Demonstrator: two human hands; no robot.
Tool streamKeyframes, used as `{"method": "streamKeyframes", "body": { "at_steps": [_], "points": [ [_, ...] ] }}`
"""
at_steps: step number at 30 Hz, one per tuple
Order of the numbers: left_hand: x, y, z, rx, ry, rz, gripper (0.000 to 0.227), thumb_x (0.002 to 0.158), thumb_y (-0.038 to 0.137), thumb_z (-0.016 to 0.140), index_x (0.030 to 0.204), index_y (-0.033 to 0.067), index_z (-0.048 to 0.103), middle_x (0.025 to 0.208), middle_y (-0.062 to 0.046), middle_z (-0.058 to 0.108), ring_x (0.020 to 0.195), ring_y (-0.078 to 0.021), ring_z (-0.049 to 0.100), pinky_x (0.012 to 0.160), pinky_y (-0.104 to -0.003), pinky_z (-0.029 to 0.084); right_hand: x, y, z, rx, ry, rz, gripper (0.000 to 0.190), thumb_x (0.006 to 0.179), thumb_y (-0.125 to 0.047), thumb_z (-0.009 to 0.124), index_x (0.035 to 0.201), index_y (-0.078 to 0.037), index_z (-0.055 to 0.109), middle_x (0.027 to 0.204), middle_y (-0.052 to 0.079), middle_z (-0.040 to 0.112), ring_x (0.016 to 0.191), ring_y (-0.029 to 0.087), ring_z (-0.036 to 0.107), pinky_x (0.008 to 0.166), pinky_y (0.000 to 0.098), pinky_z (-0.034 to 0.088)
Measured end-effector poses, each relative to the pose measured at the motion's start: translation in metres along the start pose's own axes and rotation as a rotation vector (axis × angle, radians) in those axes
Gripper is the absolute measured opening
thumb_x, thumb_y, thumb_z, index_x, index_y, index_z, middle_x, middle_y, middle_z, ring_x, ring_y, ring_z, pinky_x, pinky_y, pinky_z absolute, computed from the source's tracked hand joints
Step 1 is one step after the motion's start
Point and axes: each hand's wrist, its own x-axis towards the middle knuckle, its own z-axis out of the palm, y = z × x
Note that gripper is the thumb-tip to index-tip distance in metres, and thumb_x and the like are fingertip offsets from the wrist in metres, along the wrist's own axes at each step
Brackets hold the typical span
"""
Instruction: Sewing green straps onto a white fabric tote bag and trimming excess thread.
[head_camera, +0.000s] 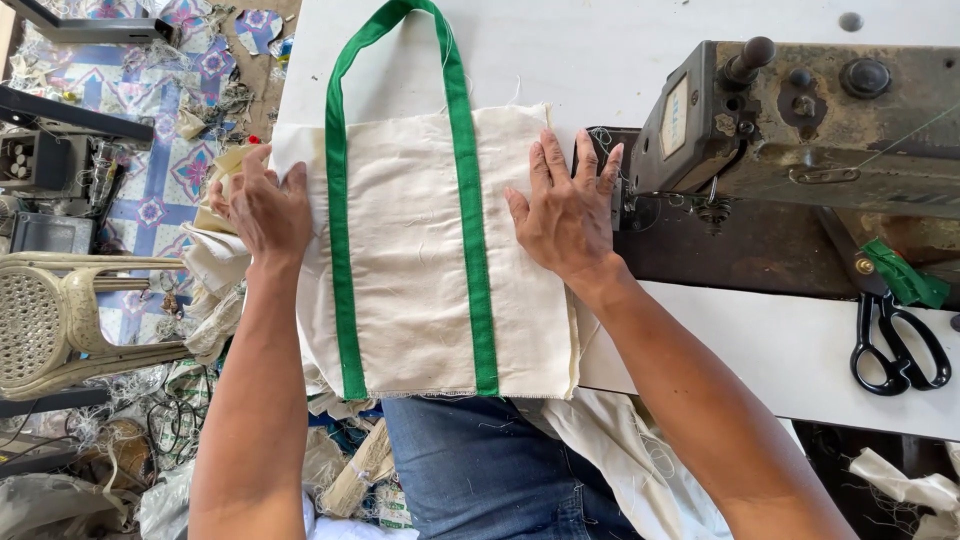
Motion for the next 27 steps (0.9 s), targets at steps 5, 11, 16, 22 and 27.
{"method": "streamKeyframes", "body": {
  "at_steps": [5, 11, 16, 22, 27],
  "points": [
    [0.008, -0.010, 0.016, -0.036, 0.049, -0.134, 0.046, 0.084, 0.042, 0.086, 0.123, 0.0277, 0.065, 0.087, 0.001, 0.077, 0.107, -0.0217, 0.068, 0.104, -0.051, 0.024, 0.000, 0.003, 0.002, -0.007, 0.010, -0.011, 0.064, 0.103, -0.046, 0.055, 0.143, 0.004, 0.062, 0.152, 0.022, 0.056, 0.144, 0.053, 0.036, 0.113, 0.0792, 0.010],
    [0.007, -0.003, 0.015, 0.075, 0.361, -0.197, 0.043, 0.070, 0.037, 0.091, 0.108, 0.0292, 0.073, 0.095, 0.001, 0.074, 0.095, -0.0295, 0.068, 0.088, -0.051, 0.044, -0.003, 0.001, -0.001, -0.066, 0.071, -0.083, 0.063, 0.101, -0.043, 0.064, 0.143, 0.004, 0.068, 0.151, 0.021, 0.062, 0.142, 0.050, 0.042, 0.113, 0.0755, 0.018],
    [-0.015, 0.067, -0.008, 0.037, 0.400, -0.021, 0.042, 0.082, 0.023, 0.085, 0.121, 0.0196, 0.069, 0.125, -0.007, 0.066, 0.121, -0.0334, 0.058, 0.096, -0.049, 0.040, -0.002, 0.006, -0.002, -0.006, 0.055, -0.092, 0.066, 0.105, -0.040, 0.060, 0.147, 0.011, 0.065, 0.156, 0.028, 0.058, 0.145, 0.055, 0.039, 0.111, 0.0802, 0.015],
    [-0.070, 0.178, -0.025, -0.037, -0.341, 0.519, 0.075, 0.103, 0.072, 0.038, 0.164, 0.0293, 0.030, 0.174, -0.001, 0.014, 0.162, -0.0263, 0.001, 0.132, -0.059, 0.004, 0.000, 0.002, -0.005, 0.025, -0.068, -0.068, 0.073, 0.108, -0.046, 0.049, 0.152, 0.012, 0.055, 0.161, 0.026, 0.049, 0.147, 0.056, 0.031, 0.110, 0.0804, 0.009],
    [-0.067, 0.178, -0.014, 0.045, -0.436, 0.597, 0.080, 0.097, 0.078, 0.035, 0.164, 0.0337, 0.028, 0.172, 0.000, 0.017, 0.159, -0.0335, 0.006, 0.123, -0.066, 0.000, -0.007, 0.018, 0.003, 0.035, 0.007, -0.079, 0.065, 0.100, -0.038, 0.064, 0.147, 0.005, 0.056, 0.155, 0.031, 0.049, 0.144, 0.051, 0.037, 0.115, 0.0708, 0.021]
  ]
}}
